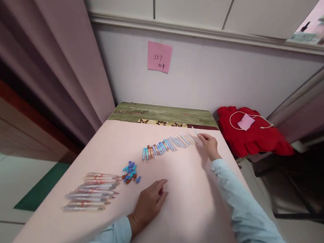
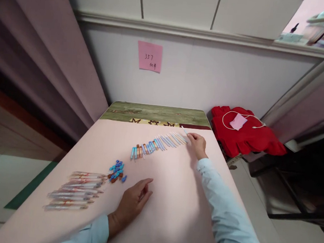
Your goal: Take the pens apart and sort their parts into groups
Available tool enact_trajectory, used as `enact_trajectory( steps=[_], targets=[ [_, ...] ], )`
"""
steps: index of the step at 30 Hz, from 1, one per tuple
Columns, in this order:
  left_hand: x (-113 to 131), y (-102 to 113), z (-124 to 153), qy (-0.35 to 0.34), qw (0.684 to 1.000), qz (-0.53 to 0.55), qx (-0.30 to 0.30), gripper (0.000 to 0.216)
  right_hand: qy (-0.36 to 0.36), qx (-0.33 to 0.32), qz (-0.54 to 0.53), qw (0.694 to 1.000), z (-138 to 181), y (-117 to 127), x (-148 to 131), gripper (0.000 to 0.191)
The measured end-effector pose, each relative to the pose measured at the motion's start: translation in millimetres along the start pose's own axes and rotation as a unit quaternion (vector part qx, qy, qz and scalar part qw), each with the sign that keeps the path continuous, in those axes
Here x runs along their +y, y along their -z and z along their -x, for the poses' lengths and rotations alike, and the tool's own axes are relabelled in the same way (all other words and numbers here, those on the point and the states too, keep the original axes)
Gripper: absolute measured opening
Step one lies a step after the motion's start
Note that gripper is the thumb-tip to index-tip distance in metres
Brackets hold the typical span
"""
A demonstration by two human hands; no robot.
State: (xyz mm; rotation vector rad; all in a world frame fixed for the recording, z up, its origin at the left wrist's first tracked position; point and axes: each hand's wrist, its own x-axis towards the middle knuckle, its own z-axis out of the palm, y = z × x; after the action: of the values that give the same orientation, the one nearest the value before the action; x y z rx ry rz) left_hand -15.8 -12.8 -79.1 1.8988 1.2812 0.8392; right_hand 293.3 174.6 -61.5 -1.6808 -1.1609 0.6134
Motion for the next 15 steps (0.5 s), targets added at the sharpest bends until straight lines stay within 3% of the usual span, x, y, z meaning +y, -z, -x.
enact_trajectory(
  steps=[6,15],
  targets=[
    [6,3,-6,-0.021,0.998,-0.052,-0.022,0.027,-0.004,-0.017,0.128,0.992,-29,-17,20,0.027],
    [10,3,-2,-0.037,0.995,-0.086,-0.04,0.022,0.016,-0.041,0.229,0.972,-27,-18,27,0.038]
  ],
)
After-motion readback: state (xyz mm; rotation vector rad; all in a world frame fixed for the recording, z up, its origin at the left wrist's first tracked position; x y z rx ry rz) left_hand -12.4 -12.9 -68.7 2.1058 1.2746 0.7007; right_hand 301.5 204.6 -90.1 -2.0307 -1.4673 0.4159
